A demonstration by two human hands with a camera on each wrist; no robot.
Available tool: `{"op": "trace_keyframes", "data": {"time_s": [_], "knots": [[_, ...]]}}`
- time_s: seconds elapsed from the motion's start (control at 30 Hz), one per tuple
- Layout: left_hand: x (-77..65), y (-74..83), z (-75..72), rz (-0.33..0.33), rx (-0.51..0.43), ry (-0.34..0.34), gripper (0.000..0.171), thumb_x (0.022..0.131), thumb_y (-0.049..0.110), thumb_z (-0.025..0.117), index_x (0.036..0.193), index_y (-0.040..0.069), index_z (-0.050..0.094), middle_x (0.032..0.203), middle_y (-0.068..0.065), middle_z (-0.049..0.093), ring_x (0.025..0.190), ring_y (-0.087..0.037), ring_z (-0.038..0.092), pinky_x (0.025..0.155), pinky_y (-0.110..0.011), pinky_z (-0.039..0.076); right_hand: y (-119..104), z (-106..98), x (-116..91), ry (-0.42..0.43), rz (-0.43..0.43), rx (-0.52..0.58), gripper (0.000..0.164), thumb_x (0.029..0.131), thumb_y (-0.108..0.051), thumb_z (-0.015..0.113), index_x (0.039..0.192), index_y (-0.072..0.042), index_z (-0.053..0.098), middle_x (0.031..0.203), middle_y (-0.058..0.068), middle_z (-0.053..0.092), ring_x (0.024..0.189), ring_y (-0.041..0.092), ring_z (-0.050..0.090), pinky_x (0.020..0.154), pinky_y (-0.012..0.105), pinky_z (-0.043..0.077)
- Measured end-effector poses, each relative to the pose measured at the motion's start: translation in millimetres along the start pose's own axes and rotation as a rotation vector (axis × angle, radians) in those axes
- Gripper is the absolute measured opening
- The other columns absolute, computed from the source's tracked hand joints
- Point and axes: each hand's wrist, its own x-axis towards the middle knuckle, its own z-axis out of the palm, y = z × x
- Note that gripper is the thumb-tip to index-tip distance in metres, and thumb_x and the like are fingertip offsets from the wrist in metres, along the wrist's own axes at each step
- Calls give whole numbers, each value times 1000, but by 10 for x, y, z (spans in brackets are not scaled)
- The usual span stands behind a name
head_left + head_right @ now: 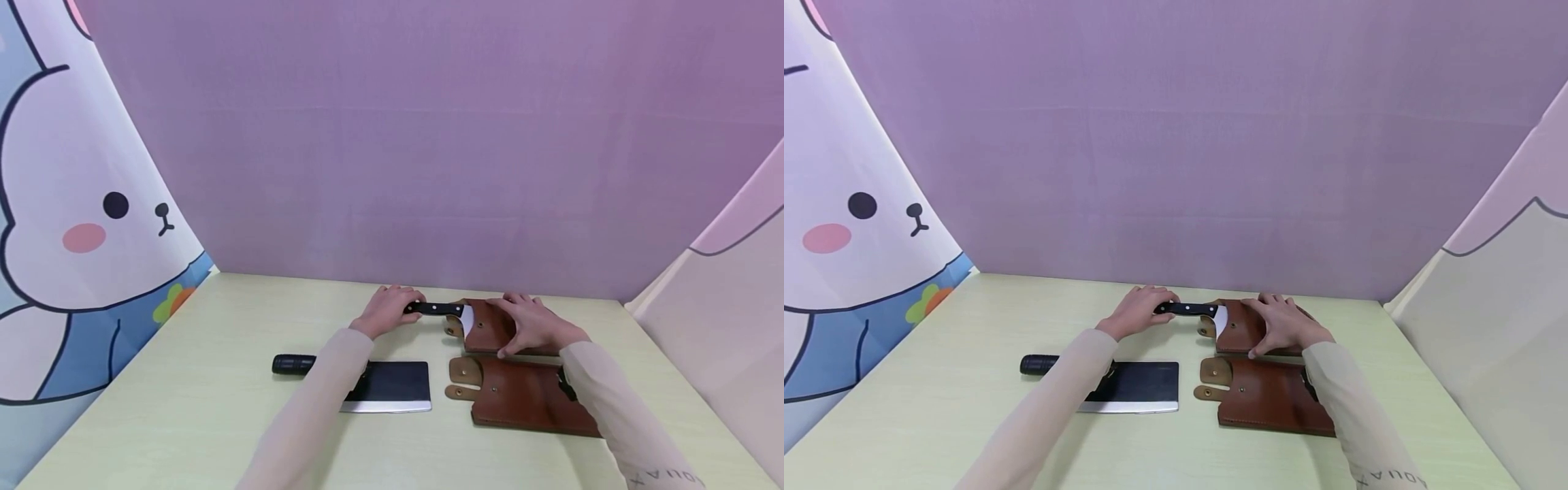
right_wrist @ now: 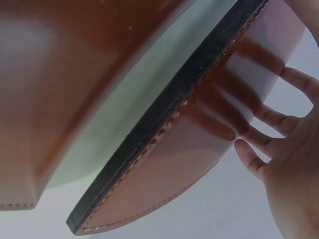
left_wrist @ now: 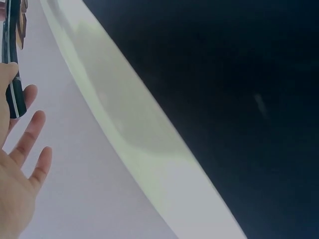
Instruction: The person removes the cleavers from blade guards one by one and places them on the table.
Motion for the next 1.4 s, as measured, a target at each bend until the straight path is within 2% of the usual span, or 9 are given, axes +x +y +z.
{"op": "trace_keyframes", "data": {"time_s": [0.33, 0.7, 0.97, 1.4], "knots": [[-54, -13, -45, 12, -12, 19, 29, 87, 36, 60, 114, 24, 60, 117, 6, 61, 109, -20, 52, 88, -42, 40, -42, -35, -33, 2, -14, 6, 103, 51, -58, 80, 136, -15, 40, 123, 14, 47, 109, 33, 42, 89, 56, 33], [-64, -90, -37, 32, -9, 31, 30, 88, 37, 58, 115, 25, 59, 120, 7, 60, 114, -18, 51, 88, -41, 41, -54, -66, -50, -4, -17, 28, 102, 53, -57, 80, 137, -15, 40, 126, 17, 45, 113, 36, 41, 90, 59, 31], [-73, -129, -44, 31, -11, 24, 30, 88, 38, 58, 116, 26, 59, 120, 8, 60, 111, -17, 52, 86, -40, 43, -59, -60, -60, -14, -11, 45, 101, 53, -54, 80, 136, -14, 40, 126, 17, 44, 113, 36, 41, 91, 59, 31], [-116, -161, -116, 33, -41, 37, 30, 88, 36, 59, 115, 25, 59, 122, 6, 59, 112, -19, 52, 85, -43, 43, -64, -67, -85, -1, -20, 53, 99, 54, -53, 80, 136, -13, 40, 126, 17, 44, 114, 36, 40, 91, 59, 31]]}}
